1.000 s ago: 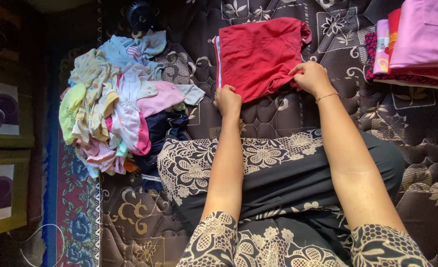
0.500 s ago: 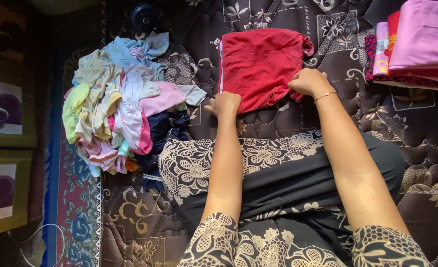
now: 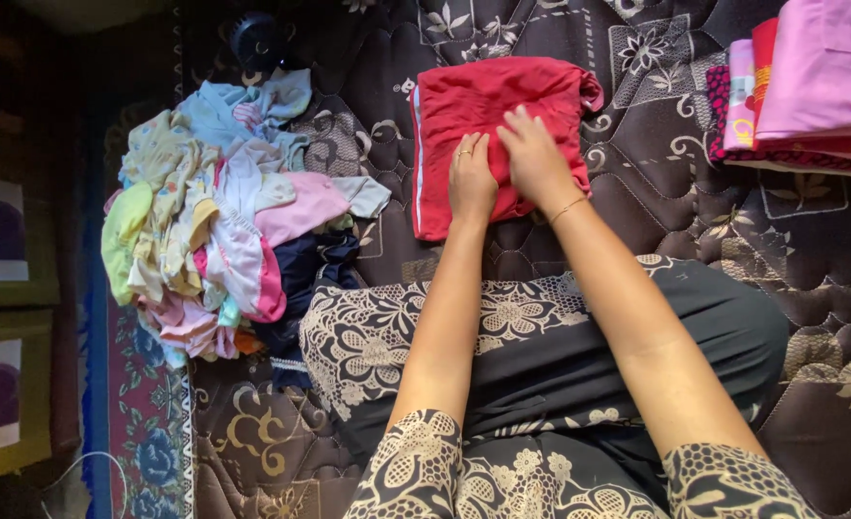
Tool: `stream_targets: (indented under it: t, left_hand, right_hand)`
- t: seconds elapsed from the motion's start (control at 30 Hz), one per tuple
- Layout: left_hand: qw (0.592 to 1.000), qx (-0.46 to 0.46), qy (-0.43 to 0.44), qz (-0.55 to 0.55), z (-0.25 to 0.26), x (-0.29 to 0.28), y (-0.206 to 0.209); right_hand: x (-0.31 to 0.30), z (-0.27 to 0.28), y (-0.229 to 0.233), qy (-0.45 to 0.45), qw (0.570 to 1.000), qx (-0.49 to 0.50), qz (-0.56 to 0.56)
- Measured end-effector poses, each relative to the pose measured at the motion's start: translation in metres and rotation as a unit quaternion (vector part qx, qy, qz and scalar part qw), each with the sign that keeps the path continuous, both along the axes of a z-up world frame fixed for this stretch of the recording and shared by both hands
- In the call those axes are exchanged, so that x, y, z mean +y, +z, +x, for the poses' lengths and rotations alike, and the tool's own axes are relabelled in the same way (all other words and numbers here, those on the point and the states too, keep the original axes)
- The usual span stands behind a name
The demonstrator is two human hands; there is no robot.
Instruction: The person is folding clothes on a mattress.
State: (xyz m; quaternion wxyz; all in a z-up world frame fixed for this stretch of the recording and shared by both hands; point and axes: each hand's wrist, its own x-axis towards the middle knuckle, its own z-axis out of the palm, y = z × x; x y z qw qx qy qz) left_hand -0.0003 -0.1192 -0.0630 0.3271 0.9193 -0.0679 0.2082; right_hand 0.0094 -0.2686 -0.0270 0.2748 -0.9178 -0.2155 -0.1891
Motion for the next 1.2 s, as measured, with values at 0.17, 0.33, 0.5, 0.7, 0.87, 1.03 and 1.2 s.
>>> stream_targets:
  t: [0.17, 0.33, 0.5, 0.7, 0.87, 1.03, 1.2]
  left_hand:
    - [0.996, 0.034, -0.042, 0.069, 0.013, 0.004, -0.026]
    - [0.985, 0.045, -0.023, 0.165, 0.002, 0.013, -0.004]
    - [0.985, 0.066, 0.02, 0.16, -0.006, 0.03, 0.018]
    - [0.987, 0.071, 0.028, 0.139, -0.011, 0.035, 0.018]
    - [0.98, 0.085, 0.059, 0.172, -0.012, 0.037, 0.011]
    - [0.979, 0.087, 0.066, 0.173, -0.019, 0.04, 0.01]
    - [0.976, 0.098, 0.071, 0.181, -0.024, 0.04, 0.007]
  right_hand:
    - [0.014, -0.001, -0.034, -0.014, 0.996, 0.023, -0.089]
    - [0.01, -0.006, -0.017, 0.0, 0.995, 0.058, -0.083]
    - [0.006, -0.012, 0.001, -0.028, 0.995, 0.055, -0.078]
    - [0.007, -0.018, 0.003, -0.104, 0.987, 0.067, -0.103]
    - [-0.001, -0.016, -0.01, -0.117, 0.985, 0.061, -0.115]
    - [-0.007, -0.019, -0.011, -0.134, 0.98, 0.064, -0.133]
    - [-0.017, -0.022, -0.007, -0.164, 0.973, 0.059, -0.15]
